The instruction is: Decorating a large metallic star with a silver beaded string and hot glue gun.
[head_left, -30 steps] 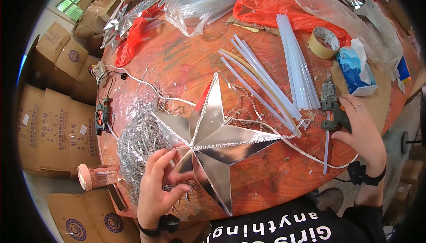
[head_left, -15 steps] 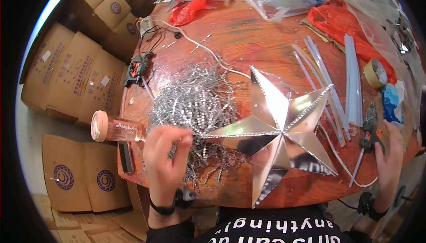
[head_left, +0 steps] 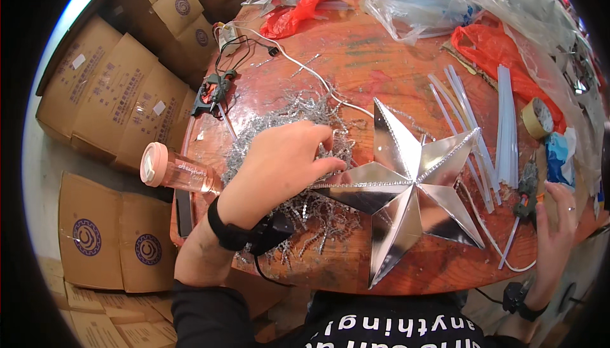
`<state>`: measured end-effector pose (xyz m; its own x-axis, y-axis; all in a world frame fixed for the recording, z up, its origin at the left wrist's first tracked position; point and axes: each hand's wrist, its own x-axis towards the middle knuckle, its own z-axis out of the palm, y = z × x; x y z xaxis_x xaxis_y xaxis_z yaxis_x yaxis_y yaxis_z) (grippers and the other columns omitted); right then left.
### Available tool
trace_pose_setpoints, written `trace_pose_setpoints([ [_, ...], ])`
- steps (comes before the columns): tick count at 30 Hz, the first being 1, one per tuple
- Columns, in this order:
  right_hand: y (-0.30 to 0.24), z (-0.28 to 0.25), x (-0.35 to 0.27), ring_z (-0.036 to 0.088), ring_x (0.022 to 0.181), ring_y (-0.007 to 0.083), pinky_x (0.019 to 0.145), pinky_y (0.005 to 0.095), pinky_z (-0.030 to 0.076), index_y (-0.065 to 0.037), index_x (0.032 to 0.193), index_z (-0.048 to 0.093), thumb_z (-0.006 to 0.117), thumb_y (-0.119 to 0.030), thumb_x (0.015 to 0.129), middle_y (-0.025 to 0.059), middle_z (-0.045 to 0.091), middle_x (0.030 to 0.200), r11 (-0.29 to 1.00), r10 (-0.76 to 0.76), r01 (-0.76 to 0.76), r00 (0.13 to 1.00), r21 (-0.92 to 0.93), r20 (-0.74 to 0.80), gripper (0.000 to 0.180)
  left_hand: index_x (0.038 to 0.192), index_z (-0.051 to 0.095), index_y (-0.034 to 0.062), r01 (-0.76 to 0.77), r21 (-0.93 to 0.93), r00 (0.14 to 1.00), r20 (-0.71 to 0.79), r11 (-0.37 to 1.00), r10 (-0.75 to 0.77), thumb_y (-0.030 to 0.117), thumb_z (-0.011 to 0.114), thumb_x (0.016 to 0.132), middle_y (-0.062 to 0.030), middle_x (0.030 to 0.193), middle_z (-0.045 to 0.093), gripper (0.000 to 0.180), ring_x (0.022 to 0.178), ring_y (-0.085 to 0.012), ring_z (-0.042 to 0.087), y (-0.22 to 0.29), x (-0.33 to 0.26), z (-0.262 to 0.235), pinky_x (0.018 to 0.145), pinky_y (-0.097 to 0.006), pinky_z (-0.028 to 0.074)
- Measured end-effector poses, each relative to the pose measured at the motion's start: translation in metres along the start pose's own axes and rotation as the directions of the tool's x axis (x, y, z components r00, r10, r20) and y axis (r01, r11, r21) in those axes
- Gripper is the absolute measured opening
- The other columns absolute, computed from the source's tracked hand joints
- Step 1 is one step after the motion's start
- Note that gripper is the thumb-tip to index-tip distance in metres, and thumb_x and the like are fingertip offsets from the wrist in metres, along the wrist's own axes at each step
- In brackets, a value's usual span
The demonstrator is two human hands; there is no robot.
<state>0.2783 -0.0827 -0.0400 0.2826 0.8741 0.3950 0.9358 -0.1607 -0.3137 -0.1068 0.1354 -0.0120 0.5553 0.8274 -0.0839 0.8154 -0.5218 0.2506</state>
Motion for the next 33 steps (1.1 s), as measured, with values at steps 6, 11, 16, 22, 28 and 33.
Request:
trace_pose_setpoints([
  [6, -0.001, -0.001, -0.004, 0.059, 0.118, 0.0295, 0.102, 0.0389, 0.044, 0.000, 0.124, 0.063, 0.064, 0.001, 0.093, 0.0149, 0.062, 0.124, 0.999, -0.018, 0.018, 1.000, 0.044, 0.004, 0.031, 0.095, 0.071, 0.0071, -0.083, 0.163, 0.984, -0.142, 0.983, 0.107, 0.030, 0.075, 0.086, -0.0113, 0.095, 0.066, 0.025, 0.087, -0.0309, 0.066, -0.019, 0.005, -0.004, 0.074, -0.041, 0.050],
  [11, 0.004, -0.001, -0.008, 0.059, 0.117, 0.0286, 0.100, 0.0377, 0.045, 0.001, 0.122, 0.062, 0.063, 0.001, 0.094, 0.0149, 0.061, 0.124, 0.995, 0.010, -0.010, 1.000, 0.095, 0.001, 0.029, 0.094, 0.074, 0.0085, 0.020, 0.005, 0.997, -0.079, 1.000, -0.019, 0.025, 0.078, 0.084, -0.0064, 0.092, 0.064, 0.020, 0.080, -0.0221, 0.063, -0.037, -0.004, -0.031, 0.071, -0.033, 0.048],
  [16, 0.002, -0.006, -0.004, 0.060, 0.114, 0.0284, 0.098, 0.0373, 0.047, 0.002, 0.118, 0.064, 0.063, 0.002, 0.093, 0.0147, 0.062, 0.121, 0.989, 0.013, -0.010, 1.000, 0.150, -0.020, 0.026, 0.098, 0.077, 0.0019, -0.043, -0.327, 0.959, -0.279, 0.944, -0.053, 0.017, 0.077, 0.092, -0.0024, 0.093, 0.071, 0.016, 0.079, -0.0082, 0.058, -0.037, -0.022, -0.074, 0.070, -0.024, 0.046],
  [22, -0.033, -0.024, 0.024, 0.061, 0.107, 0.0298, 0.093, 0.0373, 0.048, 0.002, 0.112, 0.065, 0.067, 0.006, 0.084, 0.0146, 0.064, 0.113, 0.973, -0.159, 0.167, 0.985, 0.159, -0.059, 0.028, 0.099, 0.071, 0.0049, -0.259, -0.604, 0.821, -0.549, 0.754, -0.158, 0.023, 0.068, 0.100, 0.0000, 0.089, 0.069, 0.018, 0.080, -0.0068, 0.061, -0.027, -0.028, -0.128, 0.071, -0.021, 0.047],
  [28, -0.072, -0.048, 0.052, 0.064, 0.099, 0.0307, 0.090, 0.0378, 0.049, 0.001, 0.110, 0.069, 0.075, 0.000, 0.074, 0.0146, 0.068, 0.106, 0.860, -0.344, 0.359, 0.933, 0.364, -0.107, 0.036, 0.095, 0.065, 0.0076, -0.511, -0.546, 0.790, -0.602, 0.664, 0.113, 0.030, 0.061, 0.105, -0.0022, 0.090, 0.065, 0.025, 0.082, -0.0102, 0.063, 0.023, -0.015, -0.177, 0.073, -0.024, 0.049],
  [33, -0.125, -0.032, 0.085, 0.056, 0.128, 0.0232, 0.109, 0.0382, 0.040, -0.003, 0.144, 0.049, 0.074, -0.023, 0.088, 0.0113, 0.060, 0.134, 0.326, -0.370, 0.176, 0.928, 0.929, -0.046, 0.064, 0.096, 0.061, 0.0065, -0.586, -0.690, 0.804, -0.428, 0.426, 0.412, 0.035, 0.056, 0.107, -0.0030, 0.094, 0.059, 0.031, 0.087, -0.0100, 0.058, 0.099, 0.005, -0.143, 0.075, -0.024, 0.046],
])
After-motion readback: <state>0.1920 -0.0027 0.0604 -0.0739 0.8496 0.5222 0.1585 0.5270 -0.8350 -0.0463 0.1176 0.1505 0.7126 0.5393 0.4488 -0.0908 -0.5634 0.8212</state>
